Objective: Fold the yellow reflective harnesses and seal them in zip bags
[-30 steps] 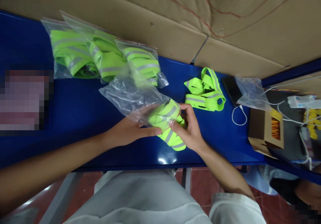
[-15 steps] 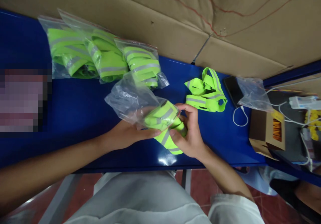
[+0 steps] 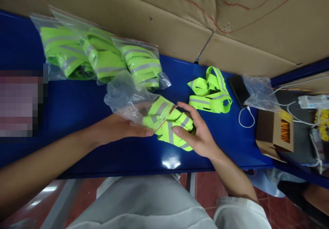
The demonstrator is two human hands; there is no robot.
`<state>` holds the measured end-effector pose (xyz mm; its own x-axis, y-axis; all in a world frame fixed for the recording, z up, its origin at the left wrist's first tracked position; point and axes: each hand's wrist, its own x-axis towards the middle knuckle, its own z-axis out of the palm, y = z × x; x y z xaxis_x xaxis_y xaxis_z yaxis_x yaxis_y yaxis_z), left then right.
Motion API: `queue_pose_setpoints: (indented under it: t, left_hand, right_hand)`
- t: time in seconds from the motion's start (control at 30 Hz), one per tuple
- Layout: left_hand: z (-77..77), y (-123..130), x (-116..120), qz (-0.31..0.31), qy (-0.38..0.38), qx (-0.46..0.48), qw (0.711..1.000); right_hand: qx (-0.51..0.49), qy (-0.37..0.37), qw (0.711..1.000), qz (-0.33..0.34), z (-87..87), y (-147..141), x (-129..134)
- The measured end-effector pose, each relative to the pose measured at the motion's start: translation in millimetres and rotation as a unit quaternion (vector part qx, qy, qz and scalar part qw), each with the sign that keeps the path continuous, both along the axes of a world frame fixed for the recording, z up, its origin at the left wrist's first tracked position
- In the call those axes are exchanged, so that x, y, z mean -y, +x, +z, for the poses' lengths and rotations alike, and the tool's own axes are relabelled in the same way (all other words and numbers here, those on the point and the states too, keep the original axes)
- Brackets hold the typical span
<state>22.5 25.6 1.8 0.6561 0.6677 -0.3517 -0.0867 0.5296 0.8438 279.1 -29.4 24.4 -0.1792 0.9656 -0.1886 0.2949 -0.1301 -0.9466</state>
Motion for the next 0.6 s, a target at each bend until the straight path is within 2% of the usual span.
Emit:
queue_pose_setpoints:
  t: [0.1, 0.23, 0.3, 0.43, 0.6]
  left_hand:
    - [-1.1, 0.3, 4.5, -0.013, -0.018, 0.005, 1.000]
    - [0.3, 3.4, 8.2, -0.018, 0.029, -0.006, 0.999]
    - [2.2, 5.1, 8.9, -0.015, 0.023, 0.018, 0.999]
    - [2.0, 9.3, 11.3, -0.009, -0.039, 0.083, 0.996]
    - [0.7, 14.6, 15.7, 0.000, -0.053, 0.100, 0.994]
  right_hand:
    - [0.020, -0.014, 0.998, 0.058, 4.9, 3.4, -0.9]
    - [0.068, 0.051, 0.991, 0.107, 5.8, 2.7, -1.3]
    - [0.072, 0.073, 0.991, 0.087, 4.7, 2.5, -1.3]
    - [0.066, 0.084, 0.994, 0.022, 2.4, 3.1, -2.4]
    - [0.068, 0.101, 0.992, -0.028, -2.9, -2.1, -5.4]
